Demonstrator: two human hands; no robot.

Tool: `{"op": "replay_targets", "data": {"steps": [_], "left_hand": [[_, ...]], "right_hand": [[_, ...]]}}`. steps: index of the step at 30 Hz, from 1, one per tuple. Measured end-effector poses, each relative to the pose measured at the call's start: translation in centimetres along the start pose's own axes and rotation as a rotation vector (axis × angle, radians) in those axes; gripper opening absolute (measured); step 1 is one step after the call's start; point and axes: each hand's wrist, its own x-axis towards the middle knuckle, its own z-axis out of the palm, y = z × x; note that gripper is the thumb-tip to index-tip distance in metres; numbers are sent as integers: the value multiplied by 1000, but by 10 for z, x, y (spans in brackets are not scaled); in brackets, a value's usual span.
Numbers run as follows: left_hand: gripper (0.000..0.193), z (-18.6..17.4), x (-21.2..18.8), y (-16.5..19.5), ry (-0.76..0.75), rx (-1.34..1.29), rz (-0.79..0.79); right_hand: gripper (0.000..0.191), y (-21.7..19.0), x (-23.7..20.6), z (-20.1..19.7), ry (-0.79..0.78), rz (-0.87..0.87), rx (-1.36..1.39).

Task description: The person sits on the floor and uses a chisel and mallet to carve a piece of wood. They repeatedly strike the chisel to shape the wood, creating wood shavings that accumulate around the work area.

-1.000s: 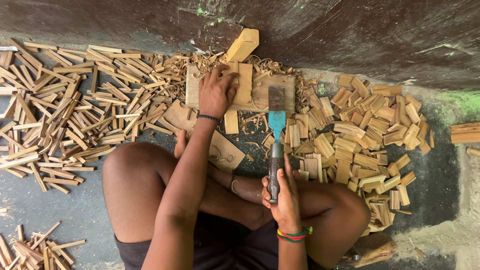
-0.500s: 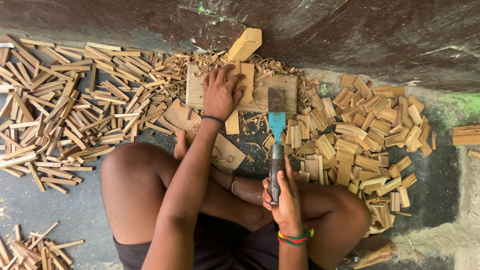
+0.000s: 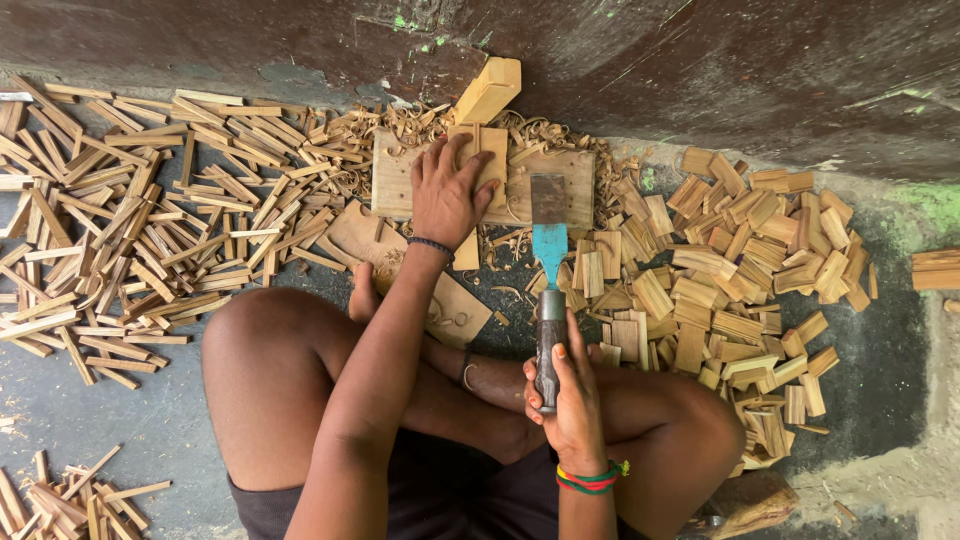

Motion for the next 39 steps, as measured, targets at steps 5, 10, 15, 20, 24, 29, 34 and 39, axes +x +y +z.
{"op": "replay_targets", "data": {"steps": [5,10,15,20,24,29,34,39], "left_hand": [[74,0,7,-5,-10,-78,-2],[83,-17,0,-2,116,-241,10],[77,-27,0,24,62,-415,236],[63,-14,-10,63,-199,-437,469],[39,-12,-14,68,-286,-470,502],[37,-20,-12,64,-217,-441,479],[38,-25,-10,61,-228,-410,460],[38,-25,-8,57,-218,-445,441]], "right_hand": [[67,-1,1,-1,8,-11,-7],[67,-3,-6,-5,16,-1,-8],[67,-4,-9,-2,-13,15,20],[67,1,-14,9,-50,73,-2],[68,0,-18,13,-95,76,-17],[68,-2,-14,16,-107,79,-31],[68,-3,-11,19,-118,87,-35],[67,-4,-9,21,-103,94,-55]]}}
